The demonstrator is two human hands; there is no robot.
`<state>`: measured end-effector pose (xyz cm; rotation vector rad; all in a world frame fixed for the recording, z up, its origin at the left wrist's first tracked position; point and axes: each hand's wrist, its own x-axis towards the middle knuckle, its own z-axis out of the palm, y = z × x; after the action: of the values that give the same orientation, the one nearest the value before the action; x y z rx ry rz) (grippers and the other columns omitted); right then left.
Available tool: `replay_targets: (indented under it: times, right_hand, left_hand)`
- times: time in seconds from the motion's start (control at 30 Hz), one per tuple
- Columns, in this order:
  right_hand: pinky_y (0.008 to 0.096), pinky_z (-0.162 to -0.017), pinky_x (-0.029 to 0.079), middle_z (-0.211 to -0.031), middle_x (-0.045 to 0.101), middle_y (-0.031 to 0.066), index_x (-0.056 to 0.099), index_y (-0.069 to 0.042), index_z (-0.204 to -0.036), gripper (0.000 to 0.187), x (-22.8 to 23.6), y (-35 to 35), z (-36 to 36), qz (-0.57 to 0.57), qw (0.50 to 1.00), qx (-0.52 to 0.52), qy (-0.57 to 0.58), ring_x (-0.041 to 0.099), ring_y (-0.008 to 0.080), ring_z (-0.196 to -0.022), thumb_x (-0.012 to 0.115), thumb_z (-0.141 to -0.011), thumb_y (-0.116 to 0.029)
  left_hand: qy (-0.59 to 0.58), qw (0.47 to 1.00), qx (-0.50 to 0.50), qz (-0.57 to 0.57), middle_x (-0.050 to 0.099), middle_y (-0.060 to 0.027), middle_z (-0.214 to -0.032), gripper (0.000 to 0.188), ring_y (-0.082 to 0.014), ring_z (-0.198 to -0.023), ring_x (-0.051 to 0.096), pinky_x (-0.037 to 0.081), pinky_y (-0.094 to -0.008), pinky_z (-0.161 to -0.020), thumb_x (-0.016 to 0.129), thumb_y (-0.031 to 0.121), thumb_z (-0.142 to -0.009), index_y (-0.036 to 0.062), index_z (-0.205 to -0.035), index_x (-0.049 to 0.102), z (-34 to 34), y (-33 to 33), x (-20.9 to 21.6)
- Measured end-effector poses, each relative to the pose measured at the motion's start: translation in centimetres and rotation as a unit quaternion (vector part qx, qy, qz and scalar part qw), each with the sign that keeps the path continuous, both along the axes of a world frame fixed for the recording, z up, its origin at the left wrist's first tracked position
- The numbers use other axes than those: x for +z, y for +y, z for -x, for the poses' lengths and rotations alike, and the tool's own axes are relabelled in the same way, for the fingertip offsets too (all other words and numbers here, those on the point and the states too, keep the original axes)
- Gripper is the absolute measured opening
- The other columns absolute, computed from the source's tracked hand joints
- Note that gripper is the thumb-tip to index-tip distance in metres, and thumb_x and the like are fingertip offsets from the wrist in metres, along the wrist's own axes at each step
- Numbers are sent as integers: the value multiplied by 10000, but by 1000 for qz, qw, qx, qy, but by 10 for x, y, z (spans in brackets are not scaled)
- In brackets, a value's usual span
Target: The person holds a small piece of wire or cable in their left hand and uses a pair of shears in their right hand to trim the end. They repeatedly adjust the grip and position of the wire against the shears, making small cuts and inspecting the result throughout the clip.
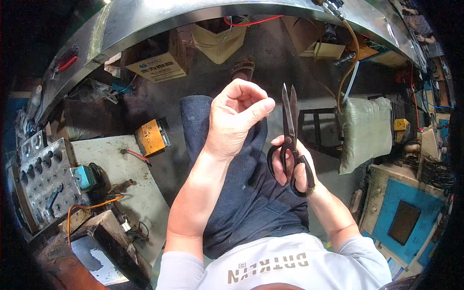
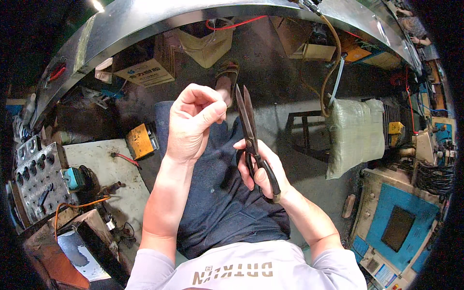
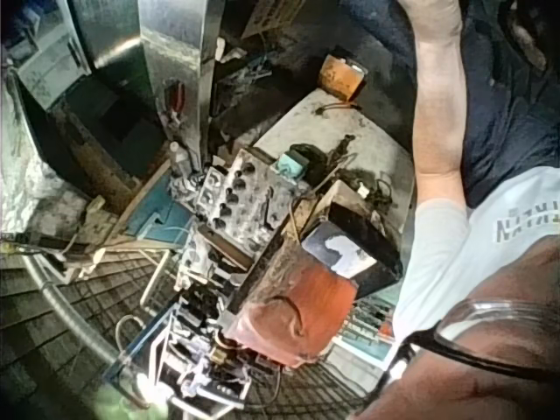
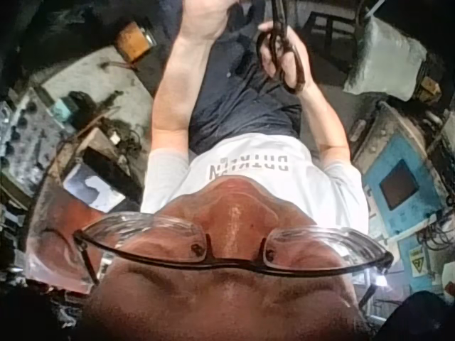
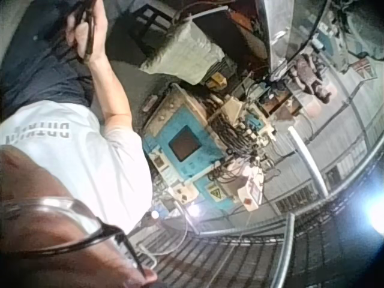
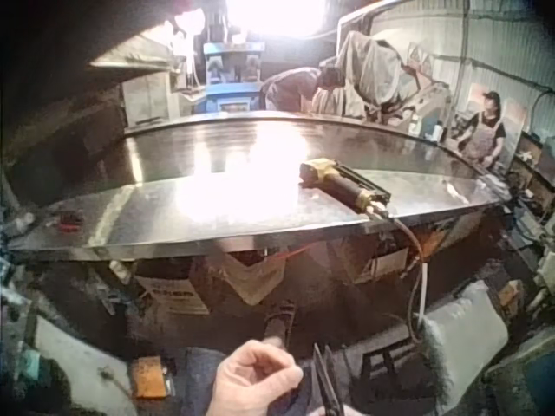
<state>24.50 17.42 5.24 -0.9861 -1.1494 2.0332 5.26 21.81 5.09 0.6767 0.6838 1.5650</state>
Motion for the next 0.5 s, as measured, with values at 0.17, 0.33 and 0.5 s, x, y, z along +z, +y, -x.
replay_targets:
  times: [0.17, 0.33, 0.5]
  right_hand:
    - [211, -453, 366, -706, 525, 3, 476, -51, -1265, 948, 2, 0, 2, 2, 1000, 4, 2, 478, 68, -511, 680, -650, -744]
    - [211, -453, 366, -702, 524, 3, 476, -50, -1264, 942, 3, 0, 3, 3, 1000, 6, 4, 478, 71, -509, 682, -651, -735]
    - [211, -452, 366, -702, 524, 4, 473, -46, -1266, 949, 2, -1, 2, 2, 1000, 8, 4, 478, 71, -507, 686, -645, -731]
  left_hand:
    - [10, 1000, 0, 3, 628, -6, -834, 158, -60, -729, 571, 470, -204, -680, 716, 1, -821, 58, -911, 599, 0, 0, 1]
    - [4, 1000, -6, 6, 643, -3, -833, 159, -49, -721, 579, 476, -194, -675, 739, 25, -815, 51, -911, 614, 1, 0, 1]
    - [-42, 999, -25, 9, 644, -18, -818, 138, -72, -716, 589, 472, -214, -656, 726, 62, -836, 41, -916, 615, 2, 0, 2]
